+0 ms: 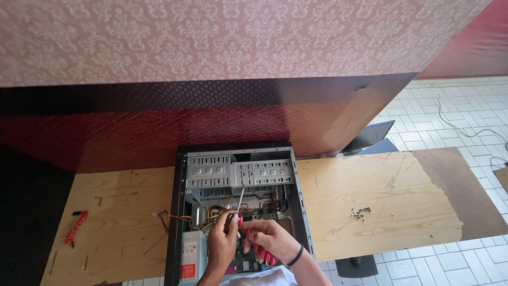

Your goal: Connecting and organizing internal power and data cables within a computer chassis

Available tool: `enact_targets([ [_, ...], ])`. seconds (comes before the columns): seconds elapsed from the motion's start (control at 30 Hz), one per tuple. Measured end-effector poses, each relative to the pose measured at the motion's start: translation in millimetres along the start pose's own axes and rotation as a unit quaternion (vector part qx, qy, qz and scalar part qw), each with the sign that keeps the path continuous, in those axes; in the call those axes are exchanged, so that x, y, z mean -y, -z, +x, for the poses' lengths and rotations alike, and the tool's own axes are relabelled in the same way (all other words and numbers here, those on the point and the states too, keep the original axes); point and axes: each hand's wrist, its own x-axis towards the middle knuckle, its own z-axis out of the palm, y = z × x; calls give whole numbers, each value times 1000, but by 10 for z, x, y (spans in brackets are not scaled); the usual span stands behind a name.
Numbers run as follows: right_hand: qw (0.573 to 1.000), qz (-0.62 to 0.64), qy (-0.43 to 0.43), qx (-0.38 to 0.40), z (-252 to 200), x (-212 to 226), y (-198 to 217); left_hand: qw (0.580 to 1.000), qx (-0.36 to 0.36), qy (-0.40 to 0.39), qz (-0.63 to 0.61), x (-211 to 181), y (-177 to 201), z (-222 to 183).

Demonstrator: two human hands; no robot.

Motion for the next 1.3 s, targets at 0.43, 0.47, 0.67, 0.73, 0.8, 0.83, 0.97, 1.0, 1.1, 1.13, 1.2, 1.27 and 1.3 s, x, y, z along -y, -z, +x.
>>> enact_targets([
  [0.43,973,177,124,-79,-62,-83,185,953,248,-12,174,-192,-2,109],
  [0.47,976,156,144,-43,-77,-94,213,927,309,-20,213,-242,-11,77],
  [0.67,973,136,132,131,-127,-253,443,837,507,6,206,-739,335,222],
  [0.73,993,12,86,76,-215,6,408,818,535,44,205,-838,418,236],
  [0.8,993,-111,33,22,-258,154,407,798,561,85,203,-896,438,198],
  [0.83,980,-196,-14,43,-247,191,423,782,589,62,192,-915,426,170],
  [0.97,896,-418,-96,117,-283,409,453,769,630,59,91,-1002,461,115],
  [1.0,897,-416,-96,116,-287,359,523,767,632,59,92,-1008,511,107],
  [1.1,923,-346,42,164,-259,235,676,804,586,96,25,-910,569,121],
  [1.13,921,-351,95,143,-220,183,659,817,563,102,-66,-781,550,125],
  [1.2,915,-355,145,123,-210,151,579,822,535,109,-158,-490,428,142],
  [1.27,932,-289,187,113,-208,202,415,840,453,63,-293,-156,281,188],
  [1.3,933,-285,185,120,-195,191,402,842,447,69,-293,-256,301,192],
])
